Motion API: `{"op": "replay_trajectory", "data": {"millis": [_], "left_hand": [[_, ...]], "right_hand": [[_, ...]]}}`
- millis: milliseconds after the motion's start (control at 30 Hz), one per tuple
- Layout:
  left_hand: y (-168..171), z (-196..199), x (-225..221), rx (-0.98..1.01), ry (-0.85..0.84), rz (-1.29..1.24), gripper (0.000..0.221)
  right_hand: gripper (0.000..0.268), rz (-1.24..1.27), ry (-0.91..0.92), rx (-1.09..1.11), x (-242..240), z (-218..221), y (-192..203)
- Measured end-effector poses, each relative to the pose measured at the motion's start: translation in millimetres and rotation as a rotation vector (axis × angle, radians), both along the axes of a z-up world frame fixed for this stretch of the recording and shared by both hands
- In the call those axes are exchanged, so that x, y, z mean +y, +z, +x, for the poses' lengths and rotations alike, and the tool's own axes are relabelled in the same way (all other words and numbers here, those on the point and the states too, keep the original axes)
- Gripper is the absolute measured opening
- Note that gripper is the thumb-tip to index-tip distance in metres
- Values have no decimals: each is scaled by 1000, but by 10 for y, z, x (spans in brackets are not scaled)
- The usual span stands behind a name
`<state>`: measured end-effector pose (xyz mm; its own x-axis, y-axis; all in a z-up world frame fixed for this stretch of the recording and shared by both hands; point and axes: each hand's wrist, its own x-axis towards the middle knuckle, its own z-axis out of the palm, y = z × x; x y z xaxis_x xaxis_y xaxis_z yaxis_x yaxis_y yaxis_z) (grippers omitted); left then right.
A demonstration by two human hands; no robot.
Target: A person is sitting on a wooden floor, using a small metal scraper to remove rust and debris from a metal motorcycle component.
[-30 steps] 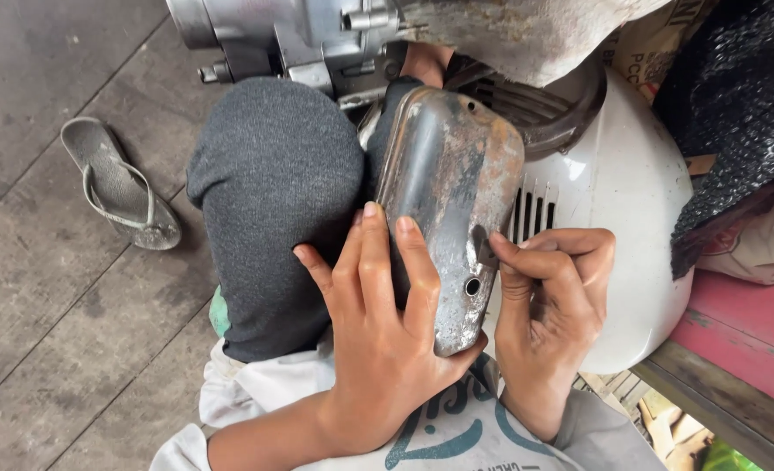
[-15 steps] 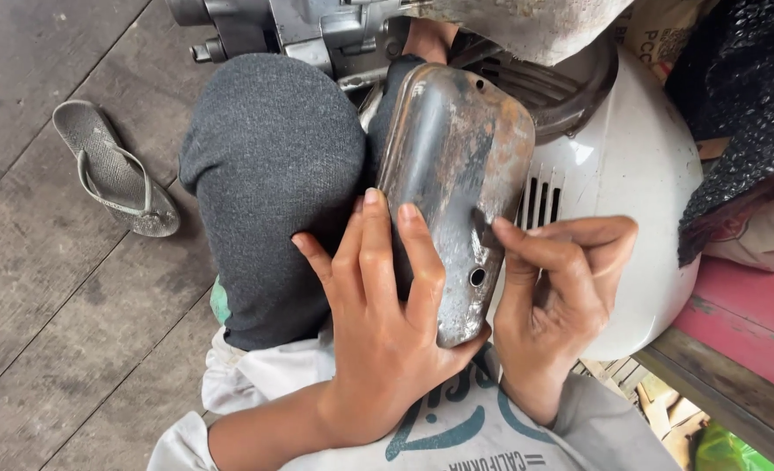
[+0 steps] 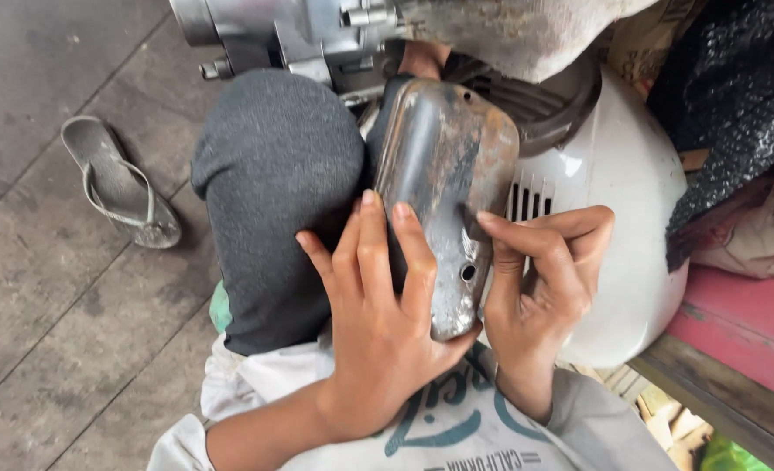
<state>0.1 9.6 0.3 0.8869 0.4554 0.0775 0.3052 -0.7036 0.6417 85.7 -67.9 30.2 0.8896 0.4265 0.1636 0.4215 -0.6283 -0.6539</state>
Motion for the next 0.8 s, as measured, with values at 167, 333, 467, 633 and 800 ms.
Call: {"op": "replay_trajectory", "data": {"millis": [167, 333, 467, 633, 800], "left_hand": [[-18, 10, 4, -18, 8, 11, 111], [-1, -36, -20, -5, -11, 9, 119], [-10, -6, -7, 2, -1, -7, 117], [-123, -68, 5, -26, -42, 7, 120], [-215, -149, -2, -212, 32, -257, 118]], "right_hand": [[31, 16, 9, -47, -89, 29, -114], [30, 42, 34, -29, -143, -31, -77], [29, 37, 24, 1, -103, 39, -93], [28, 167, 81, 153, -348, 84, -195], [15, 696, -102, 306, -719, 334, -392]]}}
